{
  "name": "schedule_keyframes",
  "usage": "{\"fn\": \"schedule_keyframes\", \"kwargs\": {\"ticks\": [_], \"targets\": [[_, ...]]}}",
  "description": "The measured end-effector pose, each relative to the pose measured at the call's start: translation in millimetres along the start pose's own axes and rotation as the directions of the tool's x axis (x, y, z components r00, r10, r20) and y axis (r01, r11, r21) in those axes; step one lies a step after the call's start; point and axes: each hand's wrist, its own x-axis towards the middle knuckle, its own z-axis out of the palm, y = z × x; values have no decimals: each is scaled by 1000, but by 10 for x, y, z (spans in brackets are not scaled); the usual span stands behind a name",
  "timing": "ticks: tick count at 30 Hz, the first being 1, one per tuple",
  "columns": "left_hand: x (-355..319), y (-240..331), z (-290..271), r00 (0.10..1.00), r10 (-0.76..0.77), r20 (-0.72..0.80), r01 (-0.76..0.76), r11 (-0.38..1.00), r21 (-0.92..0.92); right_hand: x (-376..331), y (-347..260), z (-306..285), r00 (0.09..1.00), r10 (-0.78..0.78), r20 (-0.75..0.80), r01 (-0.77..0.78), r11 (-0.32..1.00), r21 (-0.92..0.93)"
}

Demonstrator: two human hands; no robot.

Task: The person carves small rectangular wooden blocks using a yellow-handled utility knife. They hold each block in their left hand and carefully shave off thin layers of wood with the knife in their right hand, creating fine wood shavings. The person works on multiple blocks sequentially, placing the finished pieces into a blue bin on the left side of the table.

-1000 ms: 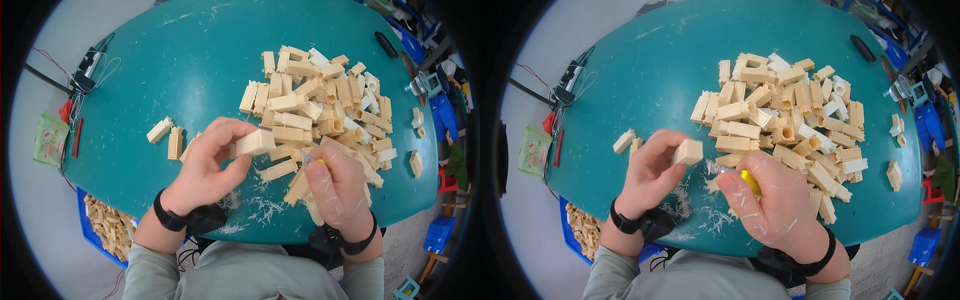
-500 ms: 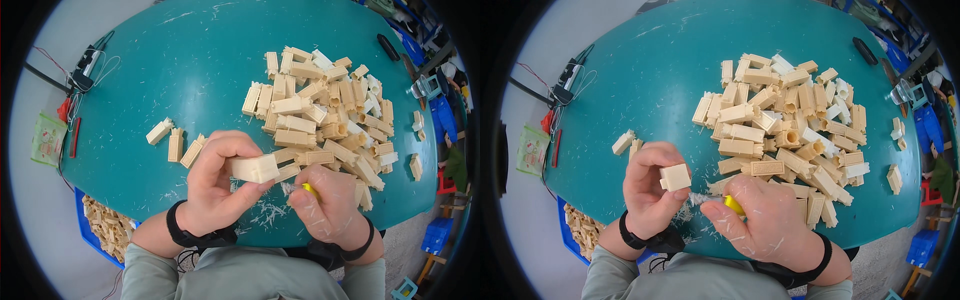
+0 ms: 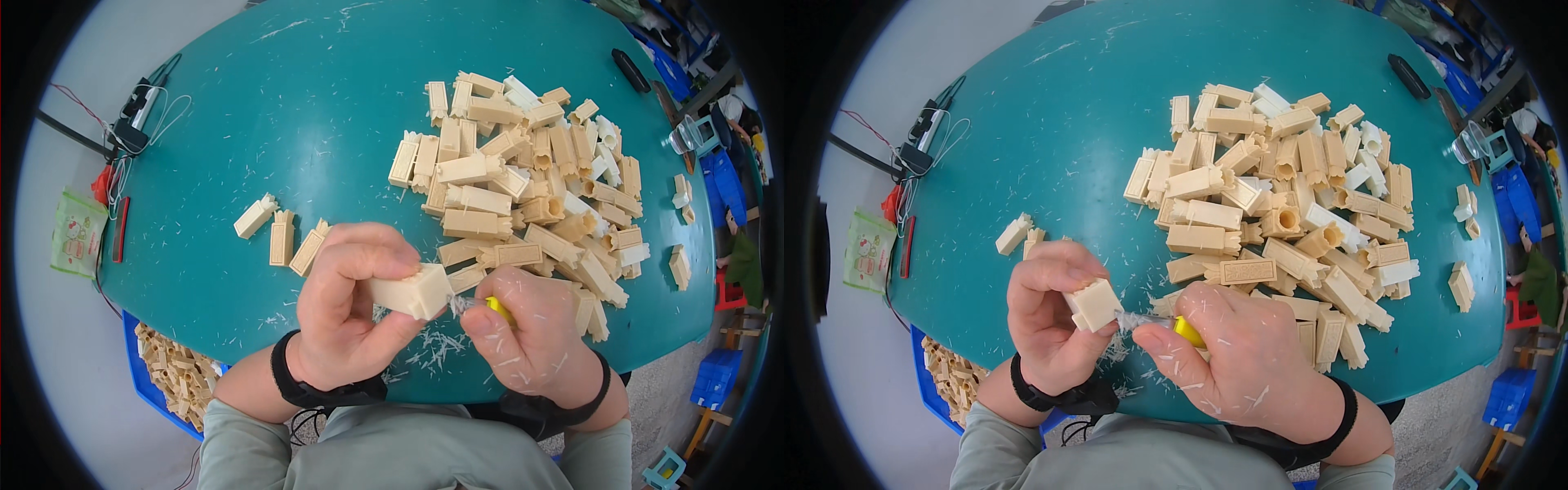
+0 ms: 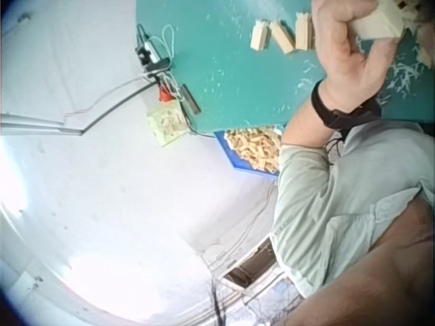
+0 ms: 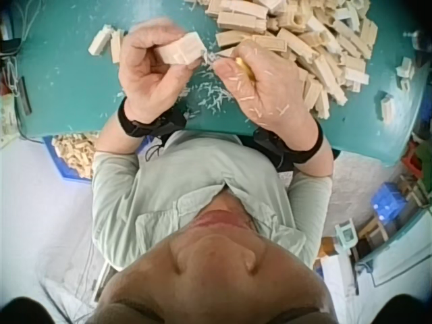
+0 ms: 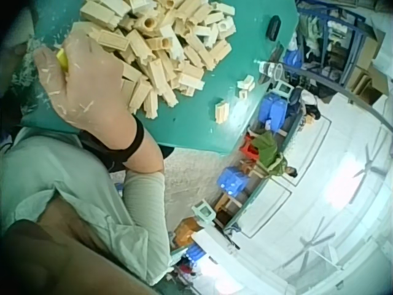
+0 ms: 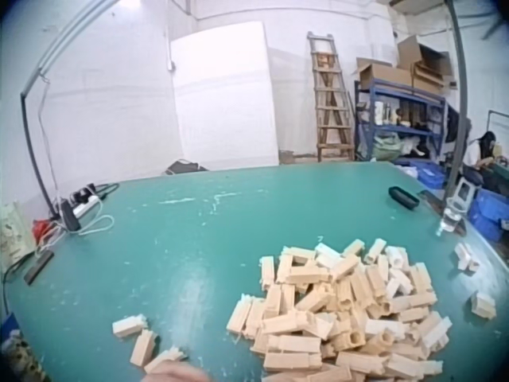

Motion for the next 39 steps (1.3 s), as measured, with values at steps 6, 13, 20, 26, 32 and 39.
{"fn": "schedule_keyframes", "kwargs": {"ticks": [6, 13, 20, 26, 32, 39], "targets": [[-6, 9, -21, 999, -35, 34, 37, 997, -69, 8, 15, 4, 999, -44, -15, 44, 999, -21], [14, 38, -27, 993, -64, 96, 74, 992, -104, 12, 35, 10, 994, -91, -55, 87, 994, -63], [27, 67, -33, 984, -116, 134, 138, 977, -163, 15, 31, -14, 996, -87, -35, 83, 992, -99], [29, 210, 91, 917, -4, 398, 72, 985, -157, 91, 116, -96, 980, 103, -168, -119, 989, -86], [55, 106, -66, 960, -169, 225, 228, 936, -269, 64, 41, -166, 997, -49, -51, 47, 998, -33], [83, 91, -129, 960, -154, 232, 200, 961, -189, 28, 49, -102, 991, -133, 33, 135, 990, -51]]}}
